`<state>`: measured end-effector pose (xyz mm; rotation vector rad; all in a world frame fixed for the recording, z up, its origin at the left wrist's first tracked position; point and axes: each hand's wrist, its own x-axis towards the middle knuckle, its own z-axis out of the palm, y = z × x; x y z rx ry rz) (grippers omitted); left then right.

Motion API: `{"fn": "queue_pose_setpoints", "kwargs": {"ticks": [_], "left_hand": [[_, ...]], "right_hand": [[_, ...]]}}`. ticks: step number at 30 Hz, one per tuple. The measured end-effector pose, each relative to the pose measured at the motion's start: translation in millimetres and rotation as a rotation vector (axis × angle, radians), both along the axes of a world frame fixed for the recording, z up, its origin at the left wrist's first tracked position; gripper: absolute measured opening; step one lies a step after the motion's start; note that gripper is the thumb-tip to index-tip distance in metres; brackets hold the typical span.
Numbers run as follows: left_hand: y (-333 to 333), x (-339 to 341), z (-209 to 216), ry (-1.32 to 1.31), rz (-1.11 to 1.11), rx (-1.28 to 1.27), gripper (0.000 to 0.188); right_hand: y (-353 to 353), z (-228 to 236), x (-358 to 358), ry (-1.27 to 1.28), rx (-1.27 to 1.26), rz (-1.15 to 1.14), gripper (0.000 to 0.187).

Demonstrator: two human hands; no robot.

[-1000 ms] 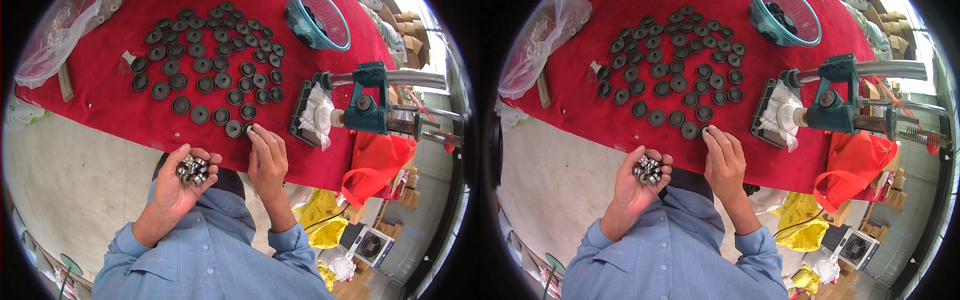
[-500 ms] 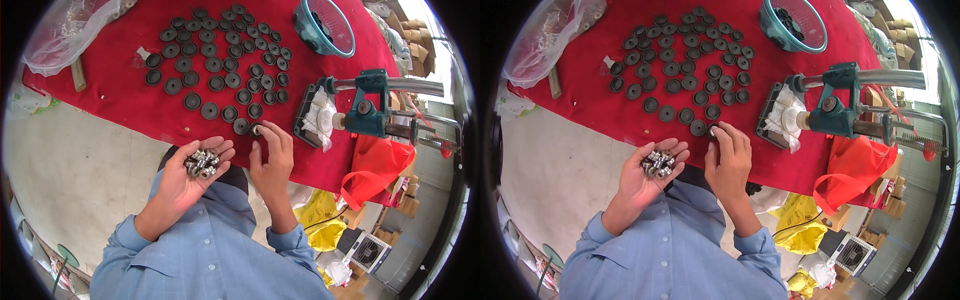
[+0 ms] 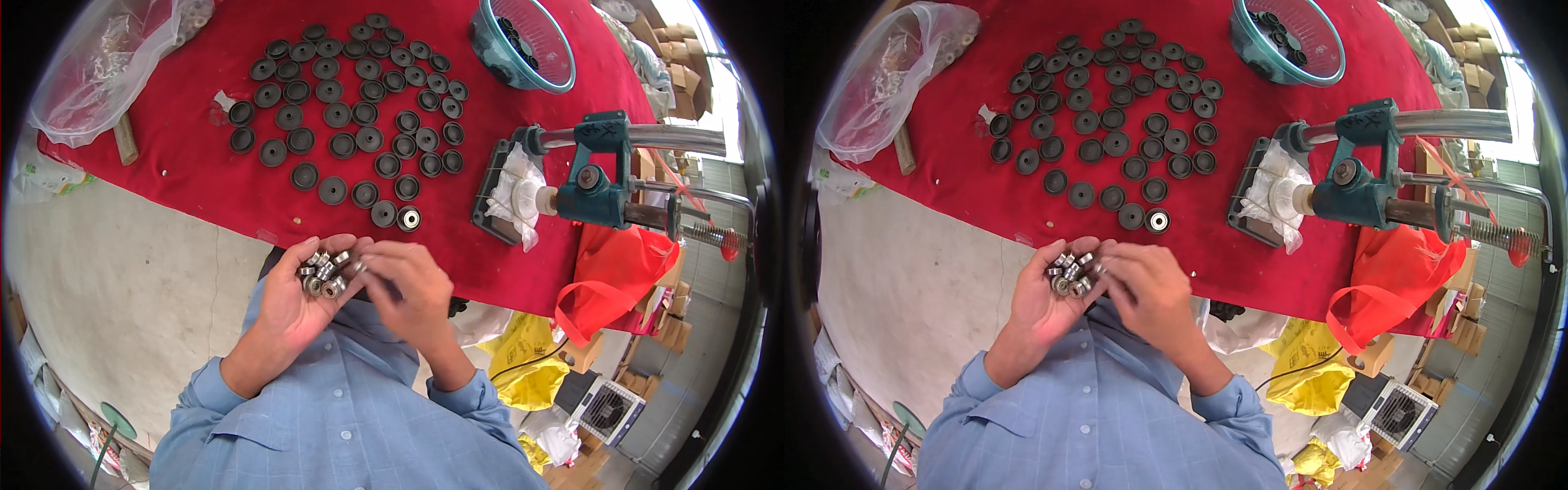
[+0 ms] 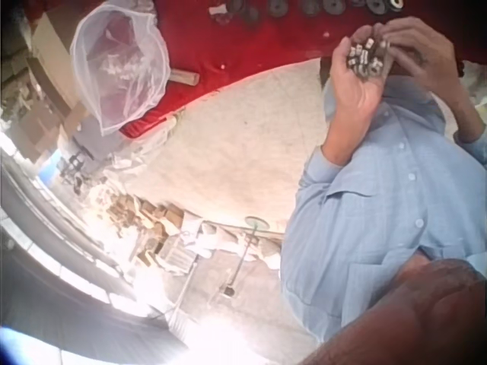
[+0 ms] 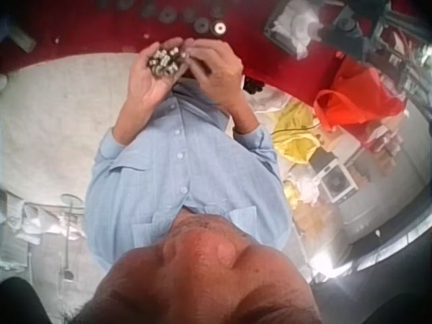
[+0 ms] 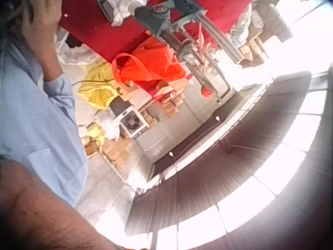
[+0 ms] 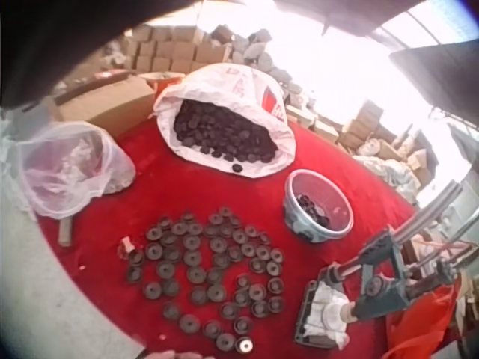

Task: The person places small metal rings into the center of numerous black circular discs arranged on a red table. They then use a rubber mallet to tap the rings into place on the discs. Finally, the person flips the discs over to reveal the finished assembly.

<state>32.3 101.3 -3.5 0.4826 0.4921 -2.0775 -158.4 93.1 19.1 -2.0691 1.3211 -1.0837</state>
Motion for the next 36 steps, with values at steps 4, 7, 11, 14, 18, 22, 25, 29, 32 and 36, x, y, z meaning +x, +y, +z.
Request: {"fn": "queue_pose_setpoints", "kwargs": {"ticks": [4,7,11,14,18,22,25,29,32,36], "left_hand": [[1,3,7,-0.08,-0.028,0.043,0.042],[1,5,4,-0.068,-0.03,0.018,0.042],[1,6,1,-0.05,-0.019,0.019,0.042],[1,7,0,-0.044,-0.021,0.017,0.041],[1,7,0,-0.052,-0.022,0.032,0.041],[0,7,1,-0.054,-0.026,0.042,0.041],[-1,7,0,-0.044,-0.021,0.033,0.041],[-2,7,3,-0.087,-0.033,0.07,0.04],[-1,8,1,-0.084,-0.042,0.072,0.041],[-1,7,1,-0.096,-0.04,0.059,0.041]], "right_hand": [[-20,-5,-9,0.098,-0.119,-0.13,0.028],[-31,-14,-10,0.209,-0.208,-0.155,0.025],[-35,-23,-8,0.292,-0.232,-0.155,0.027],[-32,-28,-8,0.333,-0.22,-0.146,0.03],[-28,-30,-9,0.38,-0.24,-0.154,0.031],[-18,-32,-9,0.457,-0.243,-0.182,0.032],[-8,-33,-7,0.509,-0.219,-0.205,0.034],[-11,-31,-11,0.519,-0.173,-0.202,0.032],[-10,-32,-12,0.542,-0.195,-0.196,0.032],[-4,-35,-11,0.579,-0.229,-0.176,0.032]]}}
